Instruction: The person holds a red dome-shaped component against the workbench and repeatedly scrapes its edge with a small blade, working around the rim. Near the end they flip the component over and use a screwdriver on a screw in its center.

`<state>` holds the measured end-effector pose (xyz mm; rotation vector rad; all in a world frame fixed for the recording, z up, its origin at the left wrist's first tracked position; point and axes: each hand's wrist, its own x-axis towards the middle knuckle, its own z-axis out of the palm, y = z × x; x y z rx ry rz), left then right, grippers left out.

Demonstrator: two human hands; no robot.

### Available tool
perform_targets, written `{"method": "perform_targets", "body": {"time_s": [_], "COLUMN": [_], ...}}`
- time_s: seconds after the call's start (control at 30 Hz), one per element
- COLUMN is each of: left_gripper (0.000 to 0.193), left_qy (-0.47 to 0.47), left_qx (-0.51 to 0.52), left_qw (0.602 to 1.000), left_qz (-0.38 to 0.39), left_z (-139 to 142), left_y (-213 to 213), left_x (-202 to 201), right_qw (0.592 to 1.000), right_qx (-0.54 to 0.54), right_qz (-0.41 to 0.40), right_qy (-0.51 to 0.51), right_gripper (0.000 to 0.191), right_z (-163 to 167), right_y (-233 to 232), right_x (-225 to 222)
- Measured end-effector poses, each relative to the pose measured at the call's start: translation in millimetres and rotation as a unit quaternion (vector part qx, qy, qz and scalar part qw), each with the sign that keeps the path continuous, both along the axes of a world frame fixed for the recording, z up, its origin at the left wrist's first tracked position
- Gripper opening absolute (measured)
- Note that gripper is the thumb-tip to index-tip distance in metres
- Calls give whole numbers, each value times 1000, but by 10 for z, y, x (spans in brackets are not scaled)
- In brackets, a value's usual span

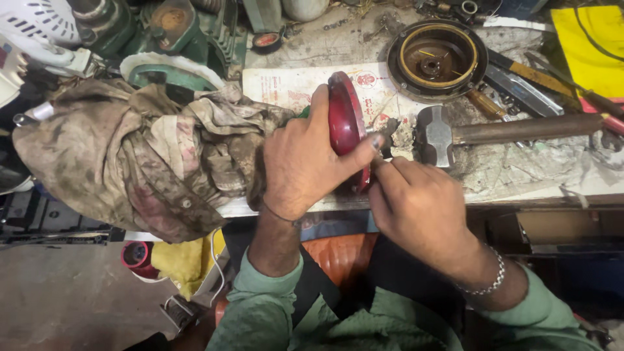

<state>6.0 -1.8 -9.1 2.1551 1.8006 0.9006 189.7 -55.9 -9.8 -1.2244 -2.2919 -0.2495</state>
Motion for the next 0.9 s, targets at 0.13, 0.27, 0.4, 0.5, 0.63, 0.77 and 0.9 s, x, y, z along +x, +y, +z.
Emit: {"method": "perform_targets", "body": {"time_s": [0.13, 0.27, 0.4, 0.5, 0.63, 0.77, 0.9], "left_gripper": [119, 116, 105, 96, 91, 94, 96], "left_qy": [14, 12, -14, -39, -41, -31, -31], "left_qx": [33, -2, 24, -20, -45, -37, -39], "left_qw": [996, 998, 999, 998, 998, 999, 999], "left_qz": [-79, -60, -16, 32, 19, 21, 18], "left_z": [65, 79, 63, 57, 63, 69, 81], "left_y": [-48, -27, 24, 26, 12, -6, -7], "left_x": [-98, -72, -17, -22, -44, -19, -19], "right_qw": [1000, 1000, 1000, 1000, 1000, 1000, 1000], "right_qx": [1, 7, -12, -11, -17, -13, -18], "right_qz": [-2, 3, -13, -16, -10, -4, 3], "right_qy": [6, 10, -2, -2, -2, 3, 5], "right_gripper": [19, 21, 17, 32, 30, 25, 19], "right_z": [-83, -114, -91, -48, 17, 64, 81], "right_y": [49, 82, 87, 57, 15, -42, -48], "right_x": [8, 18, 4, -5, -14, 8, 19]}}
